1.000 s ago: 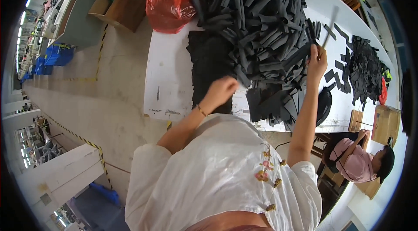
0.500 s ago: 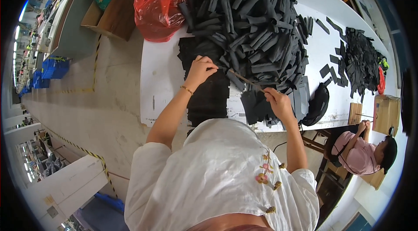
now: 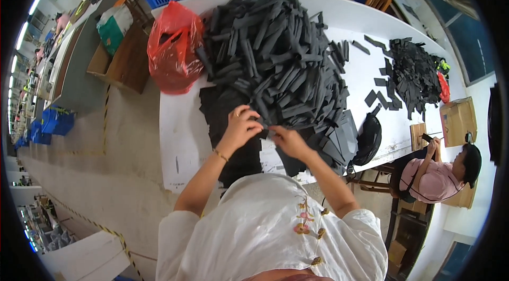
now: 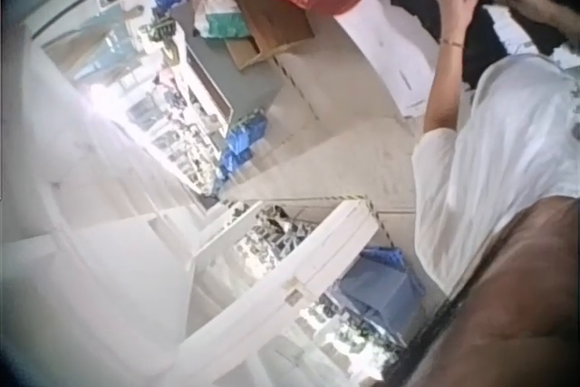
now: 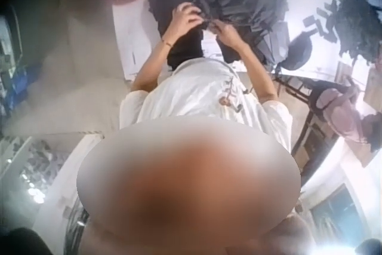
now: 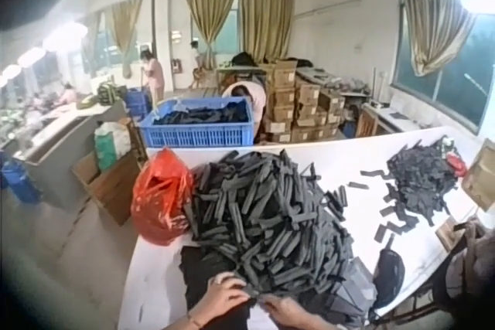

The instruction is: Sorting and inspecting black foam strips on a work table using a wooden stick.

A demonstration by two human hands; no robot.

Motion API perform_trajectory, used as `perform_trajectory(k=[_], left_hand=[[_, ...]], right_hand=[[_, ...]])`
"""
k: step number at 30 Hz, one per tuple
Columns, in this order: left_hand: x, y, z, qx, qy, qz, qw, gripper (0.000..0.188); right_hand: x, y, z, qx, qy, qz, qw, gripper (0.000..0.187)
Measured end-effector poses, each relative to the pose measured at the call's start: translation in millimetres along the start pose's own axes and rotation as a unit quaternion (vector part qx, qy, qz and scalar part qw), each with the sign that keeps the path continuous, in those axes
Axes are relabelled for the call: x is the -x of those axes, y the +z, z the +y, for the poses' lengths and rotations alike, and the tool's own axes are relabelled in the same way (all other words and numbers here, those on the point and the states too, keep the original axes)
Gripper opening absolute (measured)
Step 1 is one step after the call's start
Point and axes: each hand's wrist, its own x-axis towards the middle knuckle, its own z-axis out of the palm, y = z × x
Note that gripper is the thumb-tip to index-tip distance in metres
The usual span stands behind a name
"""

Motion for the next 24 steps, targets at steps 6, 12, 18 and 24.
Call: perform_trajectory(k=[6,12,18,24], left_hand=[[9.6,-21.5,14.2,0.070,-0.126,0.438,0.888,0.058],[15.5,19.2,19.5,0.736,-0.364,0.247,0.515,0.024],[-11.9,22.8,23.1,0.742,-0.312,0.270,0.529,0.026],[-26.4,1.6,25.6,0.718,-0.353,0.269,0.536,0.026]], right_hand=[[2.7,34.6,-5.2,-0.256,0.048,-0.031,0.965,0.027],[-7.7,59.0,-32.3,-0.180,0.033,0.043,0.982,0.019],[-13.8,63.4,-49.1,-0.110,0.025,0.198,0.974,0.016],[3.7,61.2,-42.7,-0.111,0.053,0.124,0.985,0.010]])
